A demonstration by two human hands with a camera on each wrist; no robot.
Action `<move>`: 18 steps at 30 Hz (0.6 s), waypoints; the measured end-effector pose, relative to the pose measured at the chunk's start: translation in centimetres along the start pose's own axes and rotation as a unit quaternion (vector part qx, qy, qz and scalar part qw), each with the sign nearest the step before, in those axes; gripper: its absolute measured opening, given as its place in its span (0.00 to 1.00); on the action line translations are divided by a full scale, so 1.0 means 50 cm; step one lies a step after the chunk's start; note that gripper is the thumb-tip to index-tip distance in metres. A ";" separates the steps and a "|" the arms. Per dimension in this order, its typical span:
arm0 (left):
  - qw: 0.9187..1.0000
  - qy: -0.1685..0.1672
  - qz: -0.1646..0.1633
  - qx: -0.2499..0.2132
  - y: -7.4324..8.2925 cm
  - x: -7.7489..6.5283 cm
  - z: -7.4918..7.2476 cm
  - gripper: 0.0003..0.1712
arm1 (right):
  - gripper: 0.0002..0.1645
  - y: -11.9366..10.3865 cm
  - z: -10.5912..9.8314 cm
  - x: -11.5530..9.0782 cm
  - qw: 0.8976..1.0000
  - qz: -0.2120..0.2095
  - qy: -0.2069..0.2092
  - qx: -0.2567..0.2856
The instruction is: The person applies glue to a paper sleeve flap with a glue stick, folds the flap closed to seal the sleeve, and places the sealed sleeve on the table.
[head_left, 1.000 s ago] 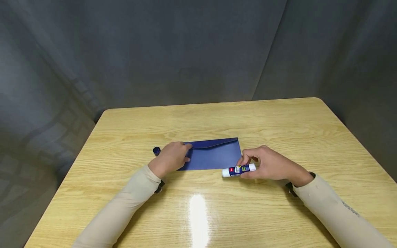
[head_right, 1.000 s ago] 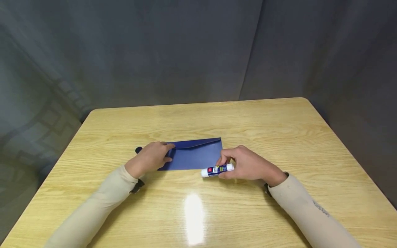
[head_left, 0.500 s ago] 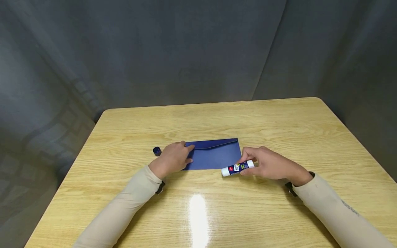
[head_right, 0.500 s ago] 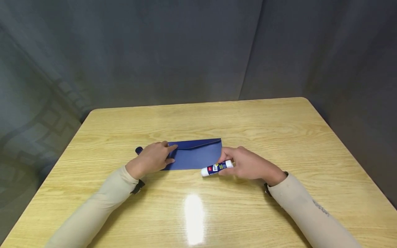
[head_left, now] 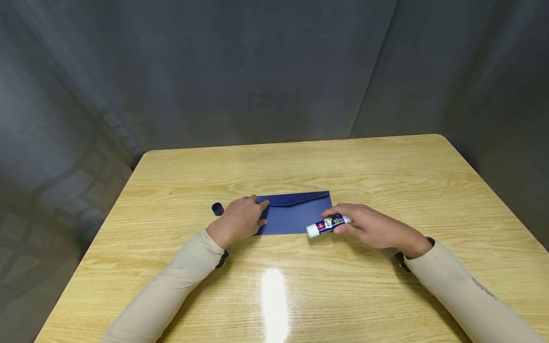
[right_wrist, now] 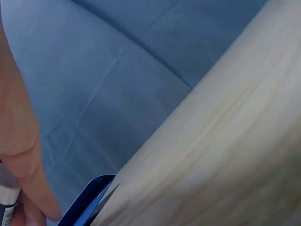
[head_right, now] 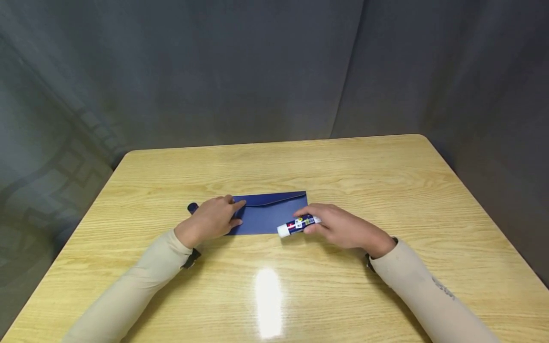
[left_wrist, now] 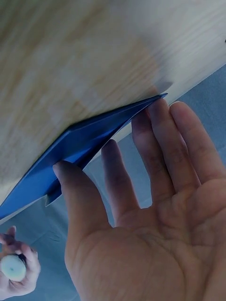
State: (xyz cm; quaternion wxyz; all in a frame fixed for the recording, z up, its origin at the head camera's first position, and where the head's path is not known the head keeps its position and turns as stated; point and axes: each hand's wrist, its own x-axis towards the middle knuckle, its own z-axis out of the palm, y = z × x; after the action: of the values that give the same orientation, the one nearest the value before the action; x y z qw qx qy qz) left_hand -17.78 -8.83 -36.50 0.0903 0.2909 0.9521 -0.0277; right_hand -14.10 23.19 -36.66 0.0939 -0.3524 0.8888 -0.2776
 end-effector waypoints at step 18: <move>1.000 0.009 0.011 -0.004 0.001 -0.002 0.000 0.31 | 0.15 -0.006 0.015 0.006 0.997 0.020 -0.012 -0.073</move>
State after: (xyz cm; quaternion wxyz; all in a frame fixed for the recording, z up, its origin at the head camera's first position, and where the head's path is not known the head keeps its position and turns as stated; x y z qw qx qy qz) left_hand -17.66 -8.85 -36.48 0.0827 0.3009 0.9498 -0.0200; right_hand -13.88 22.50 -37.12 0.0838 -0.3439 0.9123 -0.2058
